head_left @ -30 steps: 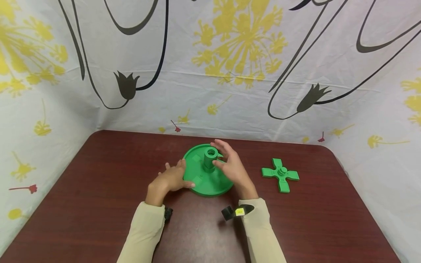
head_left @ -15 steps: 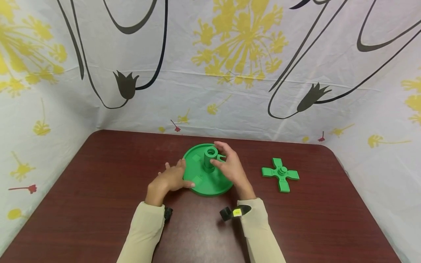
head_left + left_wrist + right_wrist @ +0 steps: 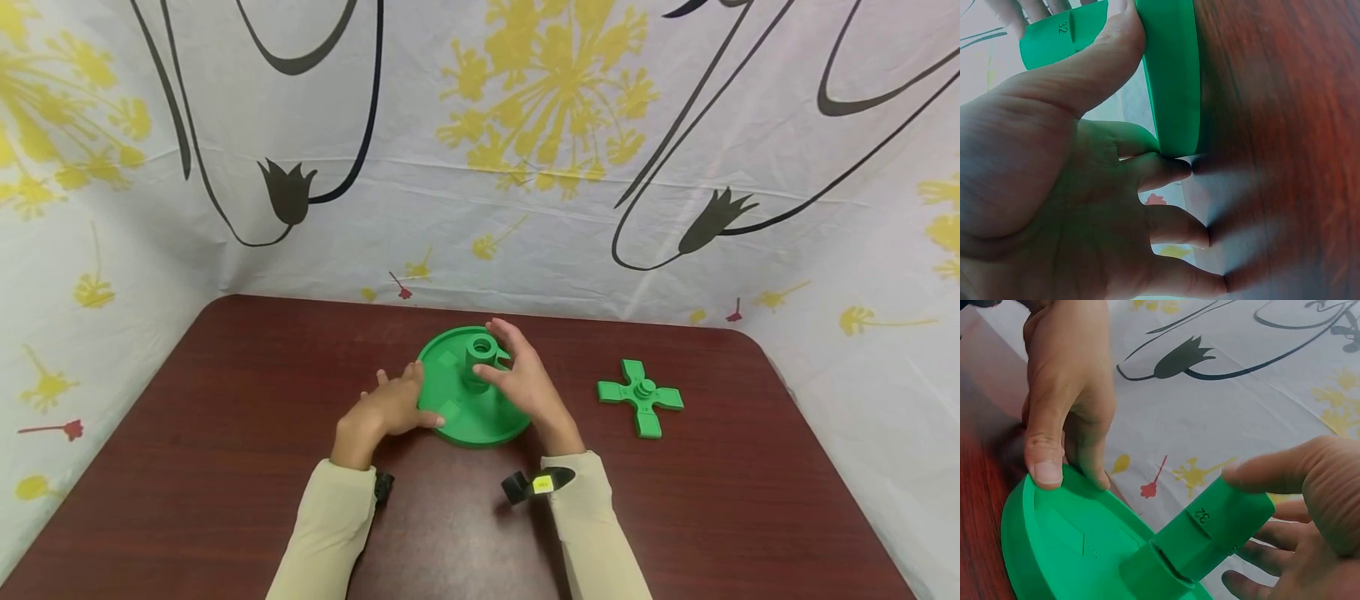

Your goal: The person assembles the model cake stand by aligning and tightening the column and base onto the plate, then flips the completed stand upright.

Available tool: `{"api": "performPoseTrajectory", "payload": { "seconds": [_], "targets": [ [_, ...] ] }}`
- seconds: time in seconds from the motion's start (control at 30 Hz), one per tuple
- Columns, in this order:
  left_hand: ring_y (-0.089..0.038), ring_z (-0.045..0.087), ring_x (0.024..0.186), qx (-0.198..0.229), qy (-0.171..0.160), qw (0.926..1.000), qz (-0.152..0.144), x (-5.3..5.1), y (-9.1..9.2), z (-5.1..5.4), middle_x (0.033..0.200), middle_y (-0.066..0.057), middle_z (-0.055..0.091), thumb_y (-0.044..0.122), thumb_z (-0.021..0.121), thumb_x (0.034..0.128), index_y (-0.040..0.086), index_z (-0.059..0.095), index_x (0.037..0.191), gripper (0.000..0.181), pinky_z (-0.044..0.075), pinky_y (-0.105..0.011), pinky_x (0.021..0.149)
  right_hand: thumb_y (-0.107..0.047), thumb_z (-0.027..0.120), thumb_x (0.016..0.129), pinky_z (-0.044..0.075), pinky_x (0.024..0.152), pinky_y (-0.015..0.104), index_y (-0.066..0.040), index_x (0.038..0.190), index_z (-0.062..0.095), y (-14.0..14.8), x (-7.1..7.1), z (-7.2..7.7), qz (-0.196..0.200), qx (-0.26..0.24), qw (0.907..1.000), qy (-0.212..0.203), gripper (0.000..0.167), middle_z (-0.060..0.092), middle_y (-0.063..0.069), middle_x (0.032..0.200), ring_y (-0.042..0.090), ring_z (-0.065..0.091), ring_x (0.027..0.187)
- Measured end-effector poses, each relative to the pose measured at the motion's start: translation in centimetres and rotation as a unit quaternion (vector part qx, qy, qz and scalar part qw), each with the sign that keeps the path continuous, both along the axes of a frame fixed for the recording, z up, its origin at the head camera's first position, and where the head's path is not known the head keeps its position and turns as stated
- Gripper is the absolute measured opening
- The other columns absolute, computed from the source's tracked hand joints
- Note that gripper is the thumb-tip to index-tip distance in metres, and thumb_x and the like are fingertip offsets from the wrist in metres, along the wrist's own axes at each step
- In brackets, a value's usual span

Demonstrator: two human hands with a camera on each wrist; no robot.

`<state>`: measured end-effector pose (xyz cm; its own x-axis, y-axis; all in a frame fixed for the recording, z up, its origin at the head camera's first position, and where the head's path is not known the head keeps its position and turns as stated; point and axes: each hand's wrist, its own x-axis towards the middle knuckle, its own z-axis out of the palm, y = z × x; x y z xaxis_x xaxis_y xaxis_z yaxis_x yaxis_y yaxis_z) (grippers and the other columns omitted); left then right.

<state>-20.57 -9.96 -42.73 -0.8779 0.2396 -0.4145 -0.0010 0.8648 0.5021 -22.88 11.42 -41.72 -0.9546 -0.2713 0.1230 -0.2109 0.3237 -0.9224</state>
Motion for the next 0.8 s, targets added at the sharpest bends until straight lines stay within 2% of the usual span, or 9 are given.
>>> {"api": "performPoseTrajectory", "payload": {
  "seconds": [0.2, 0.37, 0.6, 0.8],
  "targets": [
    [-0.055, -0.002, 0.145, 0.0, -0.001, 1.0, 0.001, 0.0, 0.01, 0.02, 0.165, -0.018, 0.008, 0.041, 0.069, 0.092, 0.003, 0.007, 0.159, 0.099, 0.013, -0.076, 0.109, 0.01, 0.062, 0.09, 0.04, 0.11, 0.053, 0.001, 0.146, 0.041, 0.14, -0.08, -0.23, 0.023, -0.023, 0.9995, -0.004, 0.06, 0.045, 0.022, 0.149, 0.034, 0.043, 0.14],
    [-0.055, -0.002, 0.145, 0.002, 0.002, 1.0, 0.0, -0.03, 0.01, -0.01, 0.165, -0.018, 0.009, 0.041, 0.07, 0.0919, 0.003, 0.007, 0.159, 0.099, 0.013, -0.076, 0.109, 0.012, 0.062, 0.087, 0.044, 0.105, 0.052, 0.003, 0.141, 0.046, 0.03, -0.14, -0.37, 0.005, -0.034, 0.9994, 0.003, 0.057, 0.053, 0.024, 0.142, 0.036, 0.05, 0.133],
    [-0.055, -0.002, 0.145, 0.0, 0.004, 1.0, -0.001, -0.06, 0.01, -0.01, 0.165, -0.019, 0.009, 0.041, 0.07, 0.0917, 0.002, 0.007, 0.159, 0.1, 0.014, -0.076, 0.109, 0.002, 0.07, 0.089, 0.046, 0.103, 0.052, -0.002, 0.142, 0.048, 0.01, -0.11, -0.48, -0.029, 0.015, 0.9995, 0.005, 0.058, 0.055, 0.017, 0.14, 0.033, 0.051, 0.131],
    [-0.055, -0.002, 0.145, -0.002, 0.0, 1.0, -0.003, -0.07, 0.0, 0.01, 0.165, -0.018, 0.008, 0.041, 0.07, 0.0918, 0.003, 0.006, 0.159, 0.1, 0.013, -0.076, 0.109, -0.005, 0.076, 0.086, 0.049, 0.099, 0.049, -0.003, 0.138, 0.054, -0.15, -0.05, -0.73, -0.05, 0.039, 0.9979, 0.013, 0.056, 0.061, 0.016, 0.128, 0.032, 0.057, 0.12]
  ]
}}
